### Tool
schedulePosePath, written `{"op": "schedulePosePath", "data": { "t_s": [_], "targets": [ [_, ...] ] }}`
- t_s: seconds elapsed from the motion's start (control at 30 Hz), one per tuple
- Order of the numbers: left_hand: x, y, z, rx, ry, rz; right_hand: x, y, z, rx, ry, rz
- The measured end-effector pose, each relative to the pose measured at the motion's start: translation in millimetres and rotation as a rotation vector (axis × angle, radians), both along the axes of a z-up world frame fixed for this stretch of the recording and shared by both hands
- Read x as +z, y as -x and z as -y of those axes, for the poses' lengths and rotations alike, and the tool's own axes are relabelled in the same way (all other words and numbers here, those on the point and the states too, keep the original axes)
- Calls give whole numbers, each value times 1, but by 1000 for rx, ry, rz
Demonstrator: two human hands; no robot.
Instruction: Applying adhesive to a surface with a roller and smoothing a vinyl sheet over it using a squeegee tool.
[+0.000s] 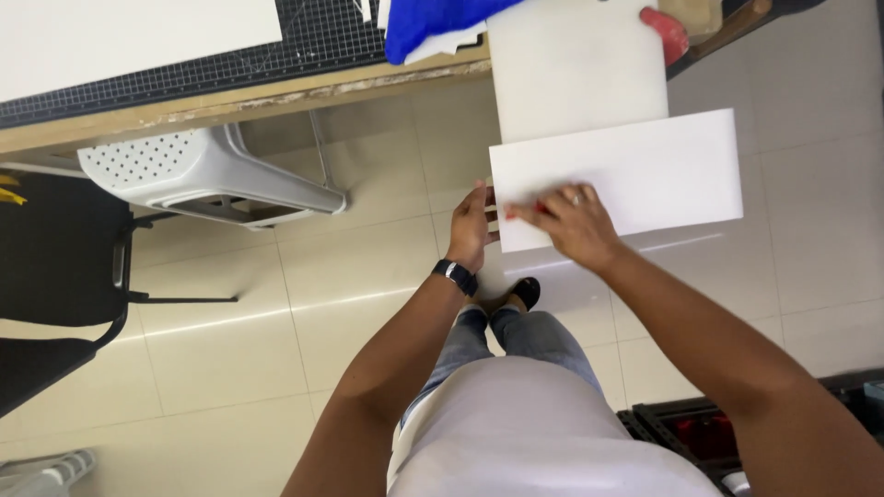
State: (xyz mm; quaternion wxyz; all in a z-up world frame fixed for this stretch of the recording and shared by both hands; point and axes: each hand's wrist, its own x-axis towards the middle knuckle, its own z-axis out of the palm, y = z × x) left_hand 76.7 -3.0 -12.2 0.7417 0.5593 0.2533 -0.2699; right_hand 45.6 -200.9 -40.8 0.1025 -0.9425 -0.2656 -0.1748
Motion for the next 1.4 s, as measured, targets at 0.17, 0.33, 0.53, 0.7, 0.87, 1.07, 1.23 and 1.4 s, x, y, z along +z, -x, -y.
{"op": "schedulePosePath", "data": {
  "t_s": [0.17,0.33,0.53,0.7,0.87,1.07,1.23,1.4],
  "targets": [
    [9,0,-1,1,15,3,-8,-61,-14,-106,-2,99],
    [18,-1,-1,6,35,30,-5,30,-38,-321,-59,-29],
    [-22,-2,3,-42,1,130,-13,73,122,-778,81,170],
    [-30,-9,6,-63,-64,111,29,45,15,-1085,-198,-286],
    [-6,-11,9,-97,-162,104,7,64,-32,-617,-123,48],
    [-21,-7,6,-130,-231,166,-18,87,153,-1213,122,181],
    [-6,-9,9,-138,-273,145,-10,68,22,-1014,-260,237],
    [-6,-9,11,-122,-278,136,-27,79,-24,-642,-126,84]
  ]
}}
